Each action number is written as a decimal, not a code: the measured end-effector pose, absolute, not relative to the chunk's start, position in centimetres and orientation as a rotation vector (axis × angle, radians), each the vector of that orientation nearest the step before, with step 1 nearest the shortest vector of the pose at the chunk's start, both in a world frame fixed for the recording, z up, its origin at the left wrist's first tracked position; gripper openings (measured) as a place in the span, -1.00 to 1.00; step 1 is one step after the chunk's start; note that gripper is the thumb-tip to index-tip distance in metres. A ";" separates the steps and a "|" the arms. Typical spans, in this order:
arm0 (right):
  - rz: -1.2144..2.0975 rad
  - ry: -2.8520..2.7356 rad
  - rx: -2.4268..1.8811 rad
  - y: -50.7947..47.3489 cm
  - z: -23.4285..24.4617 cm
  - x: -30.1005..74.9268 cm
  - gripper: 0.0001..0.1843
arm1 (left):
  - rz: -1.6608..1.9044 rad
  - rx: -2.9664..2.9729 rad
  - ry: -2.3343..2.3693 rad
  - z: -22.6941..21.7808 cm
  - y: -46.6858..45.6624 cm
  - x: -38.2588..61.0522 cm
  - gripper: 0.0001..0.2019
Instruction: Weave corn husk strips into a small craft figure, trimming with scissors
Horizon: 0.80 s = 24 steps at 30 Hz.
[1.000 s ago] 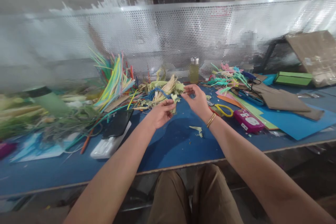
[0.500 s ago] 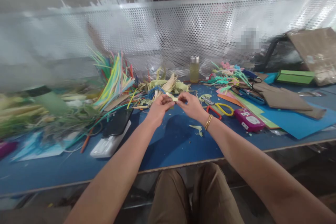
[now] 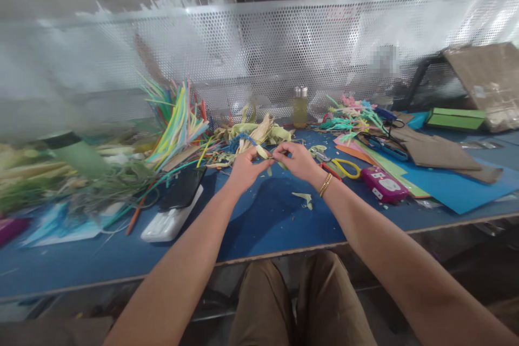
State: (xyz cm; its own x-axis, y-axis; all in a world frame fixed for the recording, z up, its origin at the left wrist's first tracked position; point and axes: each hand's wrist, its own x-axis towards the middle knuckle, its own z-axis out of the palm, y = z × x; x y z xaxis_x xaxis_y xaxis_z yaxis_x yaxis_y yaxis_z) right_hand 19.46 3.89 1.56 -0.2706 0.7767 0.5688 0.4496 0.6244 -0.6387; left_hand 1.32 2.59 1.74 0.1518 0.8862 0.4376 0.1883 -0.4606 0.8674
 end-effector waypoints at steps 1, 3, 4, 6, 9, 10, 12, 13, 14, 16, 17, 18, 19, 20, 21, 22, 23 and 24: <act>0.447 -1.919 -0.968 3.9 1.6 19.5 -0.85 | 1.357 1.748 1.008 1.7 2.6 1.4 -0.79; 0.444 -1.934 -0.964 3.9 1.6 19.4 -0.86 | 1.365 1.712 0.983 1.6 2.6 1.4 -0.78; 0.428 -1.943 -0.967 3.9 1.6 19.4 -0.86 | 1.364 1.702 0.992 1.5 2.7 1.4 -0.78; 0.374 -1.965 -0.979 3.9 1.7 19.5 -0.87 | 1.343 1.695 1.042 1.5 2.7 1.3 -0.80; 0.322 -1.978 -0.989 3.9 1.9 19.6 -0.87 | 1.320 1.668 1.086 1.4 2.9 1.2 -0.84; 0.323 -1.978 -0.988 3.9 2.0 19.6 -0.87 | 1.323 1.647 1.070 1.4 2.9 1.2 -0.84; 0.334 -1.978 -0.980 3.9 2.1 19.7 -0.87 | 1.340 1.608 1.020 1.4 2.9 1.3 -0.83; 0.338 -1.979 -0.978 3.9 2.1 19.8 -0.86 | 1.351 1.597 1.001 1.5 2.9 1.4 -0.83; 0.341 -1.981 -0.975 4.0 2.1 19.8 -0.85 | 1.361 1.590 0.990 1.5 2.9 1.4 -0.83; 0.350 -1.983 -0.973 4.0 2.1 19.9 -0.85 | 1.372 1.582 0.983 1.6 2.8 1.4 -0.84; 0.355 -1.983 -0.973 4.0 2.1 19.9 -0.84 | 1.374 1.578 0.983 1.7 2.8 1.4 -0.84; 0.358 -1.982 -0.974 4.1 2.0 19.9 -0.84 | 1.374 1.574 0.985 1.7 2.8 1.4 -0.84; 0.359 -1.981 -0.974 4.1 2.0 20.0 -0.84 | 1.376 1.570 0.990 1.7 2.8 1.4 -0.84; 0.358 -1.979 -0.975 4.2 2.0 20.0 -0.84 | 1.378 1.567 0.998 1.7 2.8 1.3 -0.85; 0.355 -1.976 -0.976 4.2 2.0 20.0 -0.84 | 1.381 1.564 1.009 1.6 2.8 1.3 -0.85; 0.352 -1.974 -0.977 4.2 1.9 20.0 -0.84 | 1.385 1.562 1.021 1.6 2.8 1.3 -0.85; 0.351 -1.973 -0.977 4.2 1.9 20.1 -0.84 | 1.386 1.560 1.032 1.6 2.7 1.2 -0.85; 0.351 -1.972 -0.977 4.2 2.0 20.1 -0.84 | 1.387 1.560 1.039 1.7 2.7 1.2 -0.86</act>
State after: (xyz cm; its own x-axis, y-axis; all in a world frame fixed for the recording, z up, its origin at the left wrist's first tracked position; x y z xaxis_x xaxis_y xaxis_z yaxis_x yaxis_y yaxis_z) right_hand 20.07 4.19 1.96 -0.3015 0.7497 0.5891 0.5007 0.6503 -0.5713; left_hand 1.21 2.72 1.66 0.0668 0.9344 0.3498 0.0731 -0.3542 0.9323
